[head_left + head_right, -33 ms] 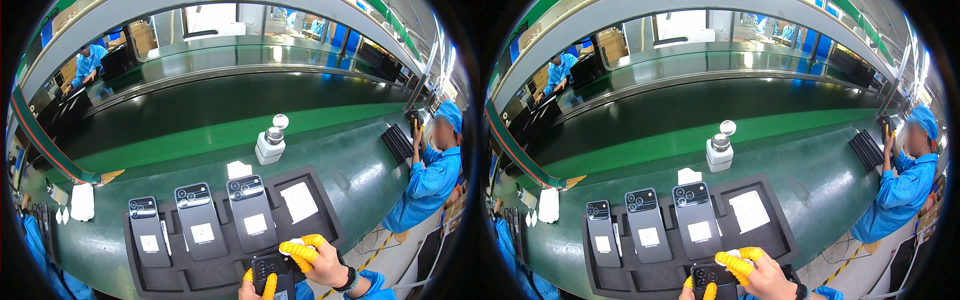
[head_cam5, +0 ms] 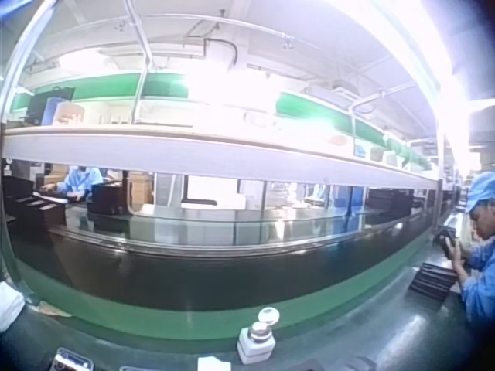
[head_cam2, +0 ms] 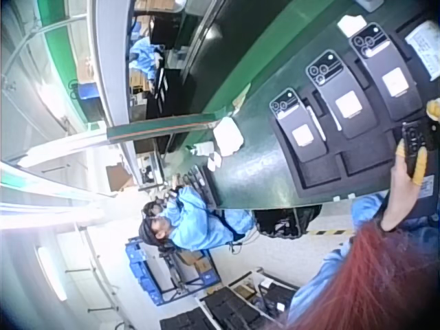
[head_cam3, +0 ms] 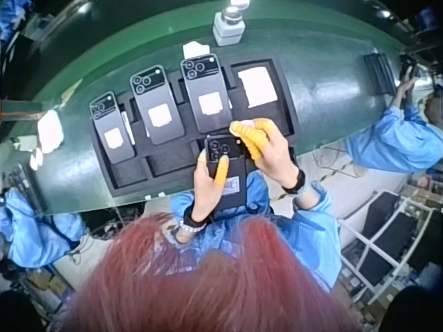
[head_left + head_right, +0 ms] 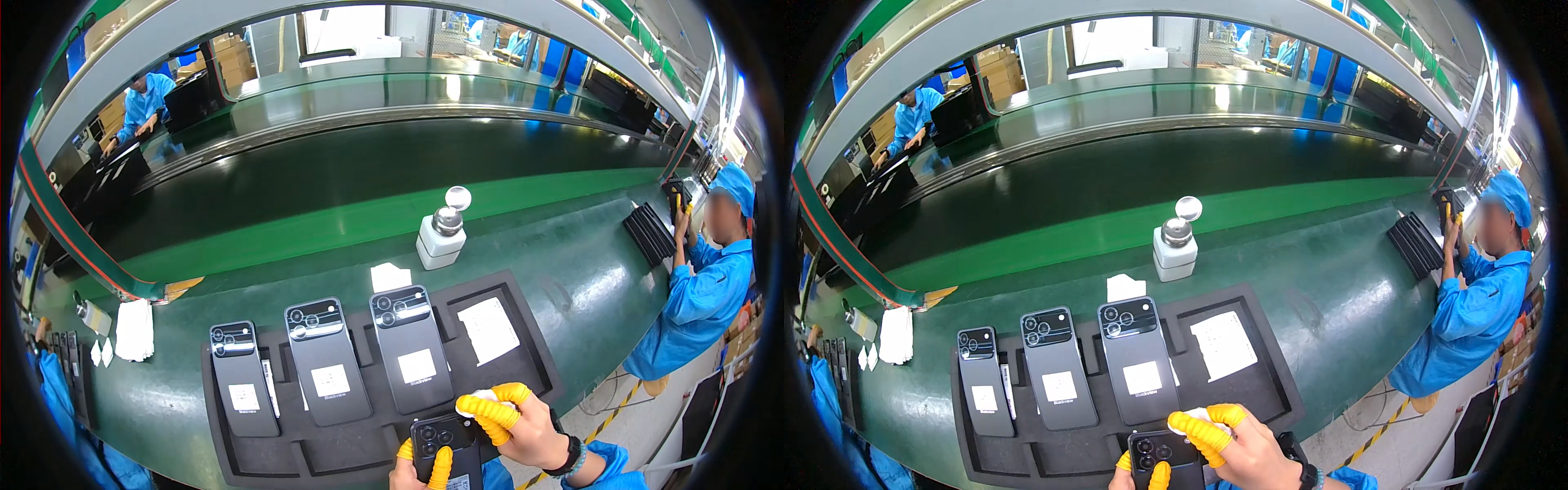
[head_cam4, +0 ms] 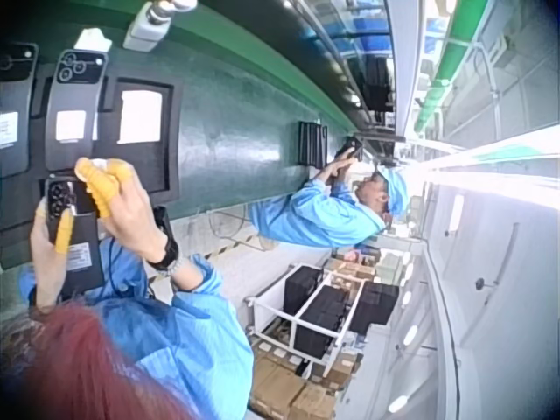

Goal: Cleaning the back and camera lens area of several smartphones on an assembly line.

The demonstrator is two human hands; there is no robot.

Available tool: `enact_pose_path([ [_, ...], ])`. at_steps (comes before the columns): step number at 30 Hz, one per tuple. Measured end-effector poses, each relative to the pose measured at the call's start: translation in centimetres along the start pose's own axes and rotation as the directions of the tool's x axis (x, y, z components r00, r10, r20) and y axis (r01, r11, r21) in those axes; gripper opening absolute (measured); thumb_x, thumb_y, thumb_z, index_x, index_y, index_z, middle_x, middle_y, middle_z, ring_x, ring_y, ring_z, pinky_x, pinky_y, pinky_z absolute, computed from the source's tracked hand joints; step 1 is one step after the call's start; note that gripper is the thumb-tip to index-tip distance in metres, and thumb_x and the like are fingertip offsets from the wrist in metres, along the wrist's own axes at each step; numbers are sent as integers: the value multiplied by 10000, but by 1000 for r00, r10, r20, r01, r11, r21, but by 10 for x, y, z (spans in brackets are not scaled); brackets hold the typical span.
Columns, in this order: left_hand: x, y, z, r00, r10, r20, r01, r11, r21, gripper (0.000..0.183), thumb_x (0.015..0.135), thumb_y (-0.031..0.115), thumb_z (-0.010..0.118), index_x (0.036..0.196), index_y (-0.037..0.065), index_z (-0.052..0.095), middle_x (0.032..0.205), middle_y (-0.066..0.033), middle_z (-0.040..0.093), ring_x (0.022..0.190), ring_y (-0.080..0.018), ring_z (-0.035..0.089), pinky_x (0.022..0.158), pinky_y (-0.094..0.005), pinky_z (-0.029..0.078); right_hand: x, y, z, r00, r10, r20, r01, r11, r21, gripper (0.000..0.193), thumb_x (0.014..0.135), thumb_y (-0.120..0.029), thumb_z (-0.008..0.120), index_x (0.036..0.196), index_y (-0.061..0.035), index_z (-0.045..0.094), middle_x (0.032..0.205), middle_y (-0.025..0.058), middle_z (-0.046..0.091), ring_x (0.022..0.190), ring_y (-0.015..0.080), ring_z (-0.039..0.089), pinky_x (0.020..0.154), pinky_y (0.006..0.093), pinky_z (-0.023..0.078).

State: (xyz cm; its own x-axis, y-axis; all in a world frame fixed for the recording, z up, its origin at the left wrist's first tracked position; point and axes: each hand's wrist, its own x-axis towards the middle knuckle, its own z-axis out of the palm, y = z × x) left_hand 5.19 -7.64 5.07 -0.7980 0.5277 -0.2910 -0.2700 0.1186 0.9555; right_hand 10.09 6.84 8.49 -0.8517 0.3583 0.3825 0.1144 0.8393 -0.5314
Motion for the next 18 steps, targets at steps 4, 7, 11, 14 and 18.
enact_pose_path([
  [4,-2,-4,0,1000,27,-7,-27,999,21,405,866,173,581,1193,-25,450,996,-117,601,906,-161,560,796,-277,444,-3,1,1,1000,-5,0,5,1000,12,342,688,7,698,1011,-98,654,901,88,603,762,238,582,646,285,481],
  [7,-2,-4,0,1000,0,-7,1,1000,18,411,866,170,578,1200,-28,442,1003,-121,599,911,-164,561,801,-278,442,-5,1,1,1000,9,13,-9,999,36,344,690,-4,703,1016,-105,654,898,86,604,758,234,582,640,279,480],
  [11,-1,-2,-1,999,-38,15,39,999,-31,400,868,168,577,1191,-28,448,1023,-108,588,925,-158,548,816,-274,434,-6,3,4,1000,7,24,-9,999,52,357,689,-19,711,1028,-114,650,903,86,601,760,230,583,640,276,480],
  [14,0,1,-1,999,-46,27,48,997,-65,395,870,171,576,1186,-29,451,1031,-98,580,933,-152,539,825,-269,428,-7,2,4,998,36,49,-39,998,48,365,687,-19,712,1034,-115,648,902,88,597,766,230,583,642,278,482],
  [18,1,0,-1,999,-41,29,43,997,-62,393,872,174,577,1182,-32,452,1031,-94,577,931,-148,533,827,-264,424,-6,2,4,998,30,54,-32,998,49,368,686,-13,711,1034,-116,647,897,89,595,766,233,585,641,284,485],
])
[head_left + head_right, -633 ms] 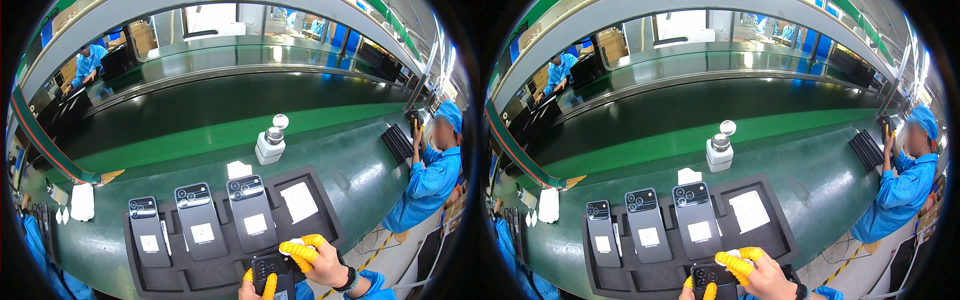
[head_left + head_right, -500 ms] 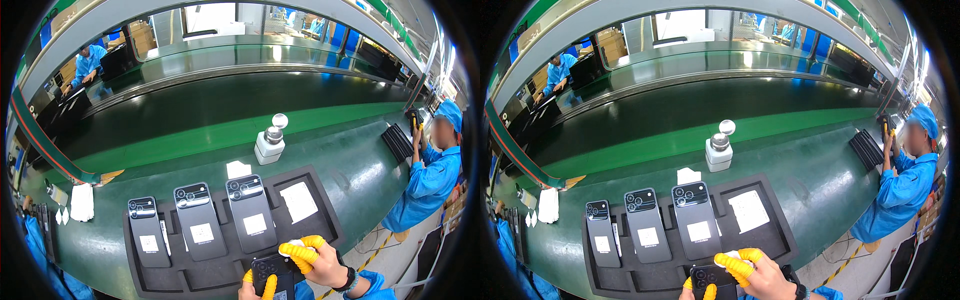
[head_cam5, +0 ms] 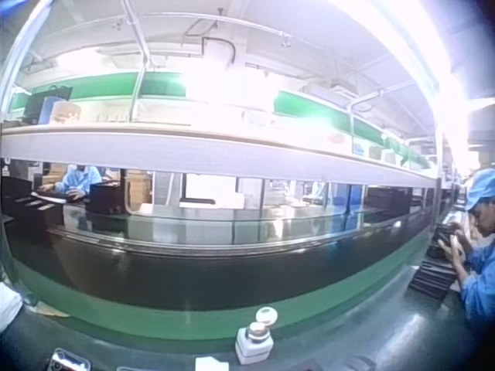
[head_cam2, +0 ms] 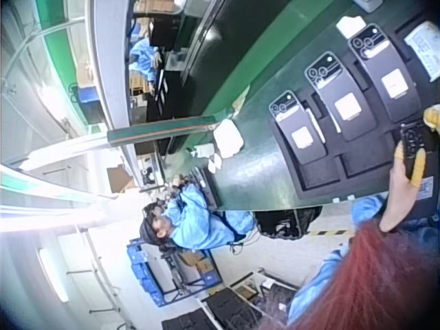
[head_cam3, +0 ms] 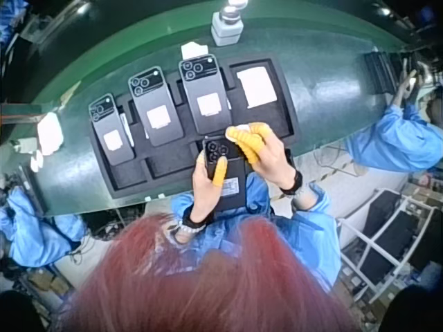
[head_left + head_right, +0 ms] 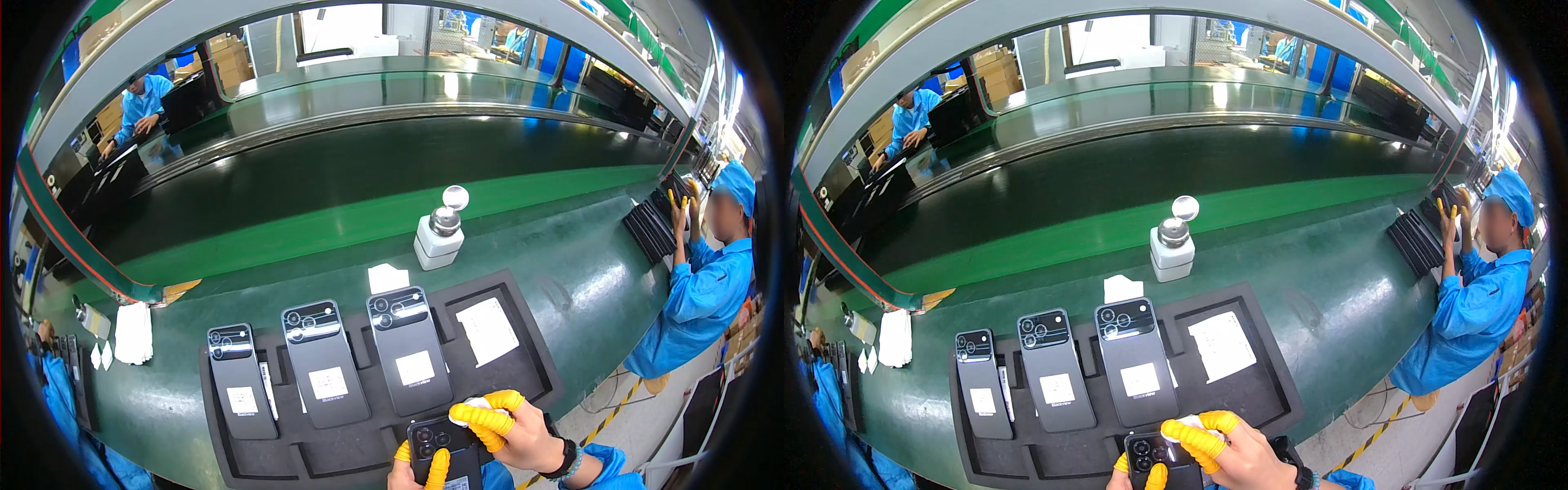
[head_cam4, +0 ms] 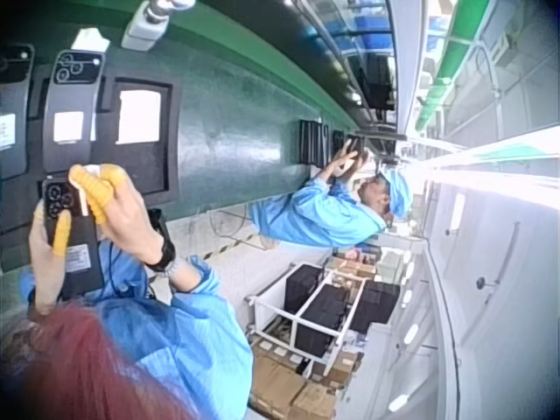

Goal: Cleaning the back and camera lens area of several smartphones on an assembly line.

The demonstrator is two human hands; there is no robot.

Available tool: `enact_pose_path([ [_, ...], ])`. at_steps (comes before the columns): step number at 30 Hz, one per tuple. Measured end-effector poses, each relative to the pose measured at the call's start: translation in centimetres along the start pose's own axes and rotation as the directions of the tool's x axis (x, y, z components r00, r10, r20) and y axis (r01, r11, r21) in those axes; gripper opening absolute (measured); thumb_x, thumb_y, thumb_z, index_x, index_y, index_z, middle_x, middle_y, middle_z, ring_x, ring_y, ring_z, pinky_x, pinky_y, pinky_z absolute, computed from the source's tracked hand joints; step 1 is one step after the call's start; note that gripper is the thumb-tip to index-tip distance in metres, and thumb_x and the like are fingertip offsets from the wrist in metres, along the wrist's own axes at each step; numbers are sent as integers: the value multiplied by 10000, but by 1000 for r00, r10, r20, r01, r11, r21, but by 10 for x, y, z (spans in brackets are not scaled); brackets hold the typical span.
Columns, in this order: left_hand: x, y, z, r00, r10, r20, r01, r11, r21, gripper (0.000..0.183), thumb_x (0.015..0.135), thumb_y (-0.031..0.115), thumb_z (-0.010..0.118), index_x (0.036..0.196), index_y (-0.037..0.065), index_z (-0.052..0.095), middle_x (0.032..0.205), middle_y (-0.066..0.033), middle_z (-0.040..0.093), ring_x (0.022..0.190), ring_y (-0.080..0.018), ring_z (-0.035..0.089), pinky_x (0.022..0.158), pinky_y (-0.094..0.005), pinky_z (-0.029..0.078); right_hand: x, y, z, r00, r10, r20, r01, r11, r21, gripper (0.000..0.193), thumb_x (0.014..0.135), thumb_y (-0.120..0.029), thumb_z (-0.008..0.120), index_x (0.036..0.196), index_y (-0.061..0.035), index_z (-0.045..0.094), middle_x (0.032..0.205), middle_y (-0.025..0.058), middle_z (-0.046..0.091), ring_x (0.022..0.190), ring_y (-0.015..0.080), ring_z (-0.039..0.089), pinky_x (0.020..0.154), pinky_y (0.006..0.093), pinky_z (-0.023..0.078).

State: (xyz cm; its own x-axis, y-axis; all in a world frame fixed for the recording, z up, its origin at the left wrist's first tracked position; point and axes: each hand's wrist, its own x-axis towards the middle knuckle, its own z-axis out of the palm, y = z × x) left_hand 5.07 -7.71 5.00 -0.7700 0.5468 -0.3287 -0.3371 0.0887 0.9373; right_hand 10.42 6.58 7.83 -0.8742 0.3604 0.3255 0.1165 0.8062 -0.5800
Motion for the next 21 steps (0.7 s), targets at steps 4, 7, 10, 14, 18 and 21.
enact_pose_path([
  [4,1,-1,0,1000,9,2,-9,1000,-13,391,873,171,575,1182,-34,452,1029,-91,577,929,-148,532,825,-263,424,1,0,1,1000,-6,-22,6,1000,16,354,684,-7,711,1017,-109,648,891,93,592,755,238,586,636,289,490],
  [7,1,1,0,1000,8,8,-8,999,-31,386,874,167,572,1180,-35,452,1030,-94,577,932,-149,531,824,-264,424,1,2,2,1000,-10,-28,11,1000,13,343,681,-7,713,1004,-105,650,887,95,591,751,241,587,634,288,492],
  [10,0,1,0,1000,19,8,-19,1000,-17,381,876,168,570,1178,-33,454,1029,-94,578,931,-149,531,822,-263,425,0,2,2,999,-14,-32,14,1000,7,339,679,-11,717,998,-104,652,886,96,588,751,242,586,632,284,492],
  [14,0,0,1,1000,9,-4,-9,999,-30,382,875,179,574,1174,-30,459,1026,-92,578,926,-147,531,818,-261,425,0,3,2,999,-35,-32,35,999,0,345,676,-17,722,1003,-101,652,885,93,580,752,241,586,631,281,492],
  [18,0,-2,0,1000,-14,-4,14,999,-39,391,874,189,580,1177,-25,460,1026,-83,577,928,-141,528,819,-259,424,-4,8,2,1000,-24,-11,24,998,63,356,674,-19,723,1013,-96,650,884,92,574,755,240,586,635,282,492],
  [21,1,-2,0,1000,-10,4,10,998,-58,398,871,189,584,1182,-25,458,1033,-79,574,935,-137,526,824,-257,422,-4,7,3,999,-38,8,38,999,36,364,672,-21,723,1021,-93,649,881,92,574,757,240,586,636,283,492],
])
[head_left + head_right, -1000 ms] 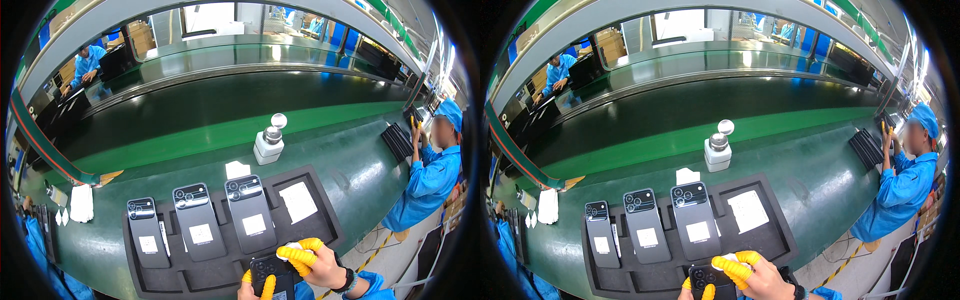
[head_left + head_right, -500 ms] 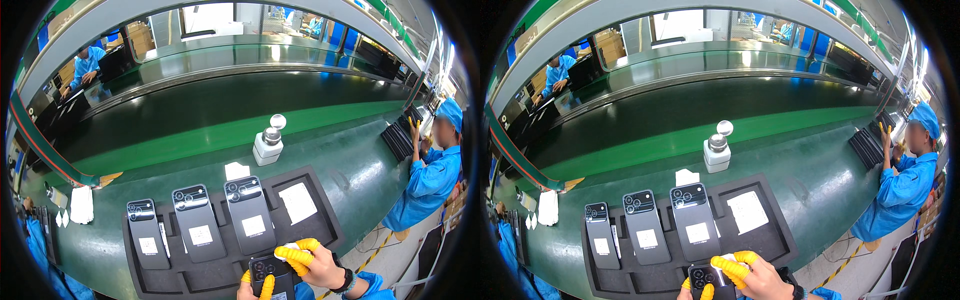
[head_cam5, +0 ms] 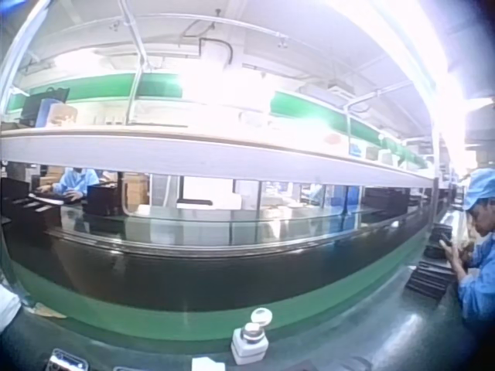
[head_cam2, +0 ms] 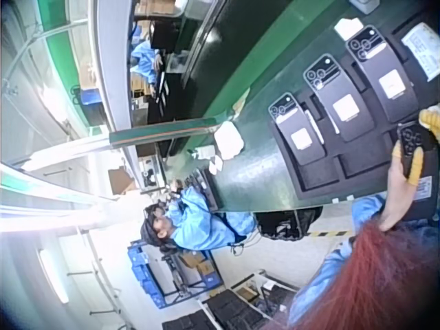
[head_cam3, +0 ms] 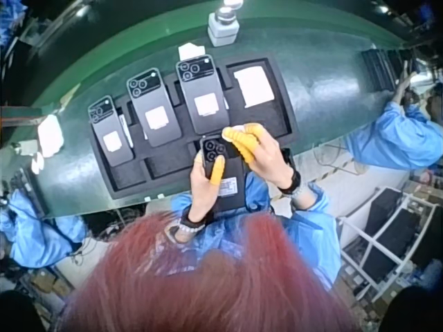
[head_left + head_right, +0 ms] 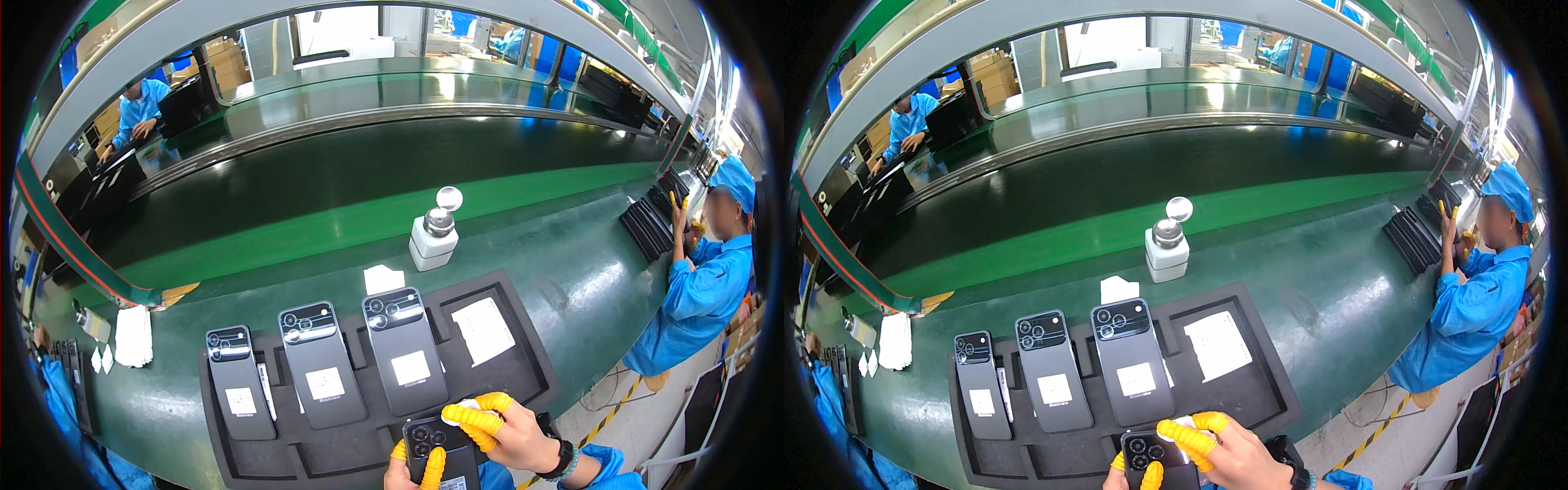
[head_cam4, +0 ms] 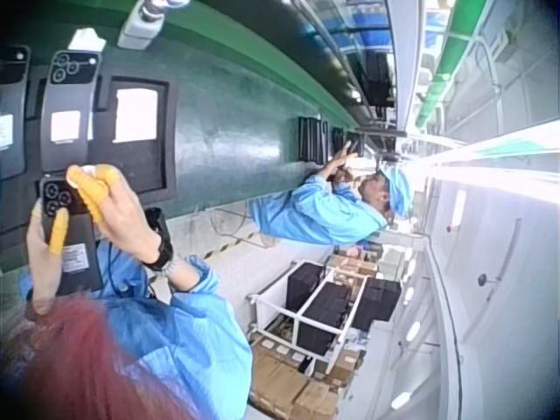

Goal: Cleaning the back and camera lens area of several smartphones on an assembly line.

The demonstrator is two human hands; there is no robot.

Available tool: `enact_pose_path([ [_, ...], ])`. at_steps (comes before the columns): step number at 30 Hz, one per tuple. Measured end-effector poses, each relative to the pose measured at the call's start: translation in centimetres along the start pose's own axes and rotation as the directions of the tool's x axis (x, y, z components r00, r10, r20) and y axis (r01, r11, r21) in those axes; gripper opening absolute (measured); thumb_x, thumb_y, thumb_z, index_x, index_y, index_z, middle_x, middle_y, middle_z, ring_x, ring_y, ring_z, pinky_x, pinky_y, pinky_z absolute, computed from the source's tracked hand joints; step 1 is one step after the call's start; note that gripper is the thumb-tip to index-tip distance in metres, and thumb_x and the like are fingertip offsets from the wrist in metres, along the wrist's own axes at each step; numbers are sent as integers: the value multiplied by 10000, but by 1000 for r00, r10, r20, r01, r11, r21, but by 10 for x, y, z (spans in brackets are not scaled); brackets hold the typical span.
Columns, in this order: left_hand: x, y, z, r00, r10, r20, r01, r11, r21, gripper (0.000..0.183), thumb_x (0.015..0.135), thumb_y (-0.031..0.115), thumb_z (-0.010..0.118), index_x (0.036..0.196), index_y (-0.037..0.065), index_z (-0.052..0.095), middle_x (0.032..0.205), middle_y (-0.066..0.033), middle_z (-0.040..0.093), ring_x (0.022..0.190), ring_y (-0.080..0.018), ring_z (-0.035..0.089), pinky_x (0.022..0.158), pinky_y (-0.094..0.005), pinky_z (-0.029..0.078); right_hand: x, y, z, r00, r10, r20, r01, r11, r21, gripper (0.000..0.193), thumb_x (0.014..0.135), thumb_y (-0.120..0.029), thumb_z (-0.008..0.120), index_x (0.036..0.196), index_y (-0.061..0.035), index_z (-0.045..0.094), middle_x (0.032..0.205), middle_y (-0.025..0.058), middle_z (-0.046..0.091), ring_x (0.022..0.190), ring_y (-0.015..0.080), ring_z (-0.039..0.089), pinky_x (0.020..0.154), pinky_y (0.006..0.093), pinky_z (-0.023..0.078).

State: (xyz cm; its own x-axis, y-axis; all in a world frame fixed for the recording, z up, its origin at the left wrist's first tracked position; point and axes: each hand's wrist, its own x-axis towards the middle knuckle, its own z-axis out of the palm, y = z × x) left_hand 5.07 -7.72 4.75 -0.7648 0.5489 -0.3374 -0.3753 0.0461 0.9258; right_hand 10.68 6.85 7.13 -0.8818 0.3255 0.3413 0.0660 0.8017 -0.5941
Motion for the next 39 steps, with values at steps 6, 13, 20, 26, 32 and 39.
enact_pose_path([
  [6,0,-2,-1,1000,-8,8,8,999,-31,400,867,167,586,1190,-27,451,1055,-84,567,956,-141,523,839,-257,417,4,-3,-1,999,-42,5,42,997,-70,372,673,-27,718,1032,-94,646,886,91,574,755,241,583,645,289,490],
  [13,-1,1,0,1000,-19,21,20,999,-45,399,859,130,591,1197,-25,448,1073,-85,560,972,-140,518,857,-255,407,4,-7,-11,979,-11,203,31,995,-94,458,683,-41,709,1123,-118,607,936,99,558,841,260,518,722,320,439],
  [20,-1,-1,0,1000,-26,14,26,998,-55,394,861,120,588,1200,-18,443,1073,-69,551,973,-133,510,858,-252,405,-5,-4,-19,966,-74,247,101,990,-100,359,725,-31,652,1070,-131,640,960,71,563,899,232,488,801,383,366],
  [26,-1,-5,-2,999,-36,24,38,997,-64,383,863,108,582,1199,-15,444,1062,-65,555,954,-131,517,843,-249,413,-9,-9,-26,880,-184,438,347,879,-328,184,690,-166,677,871,-165,705,1007,-8,595,965,189,448,840,410,316],
  [32,-1,3,1,1000,-26,2,26,998,-64,392,864,116,582,1203,-21,441,1052,-66,560,951,-129,520,838,-248,415,-9,-3,-29,931,-220,293,332,843,-423,215,637,-124,679,840,-184,713,960,-47,604,886,166,464,798,393,312],
  [39,-1,1,0,1000,-11,8,12,998,-59,393,865,125,582,1200,-25,441,1035,-65,565,931,-123,525,825,-243,419,-14,2,-24,973,-168,156,212,920,-330,283,612,-60,670,872,-163,716,882,-10,614,856,187,472,766,415,305],
])
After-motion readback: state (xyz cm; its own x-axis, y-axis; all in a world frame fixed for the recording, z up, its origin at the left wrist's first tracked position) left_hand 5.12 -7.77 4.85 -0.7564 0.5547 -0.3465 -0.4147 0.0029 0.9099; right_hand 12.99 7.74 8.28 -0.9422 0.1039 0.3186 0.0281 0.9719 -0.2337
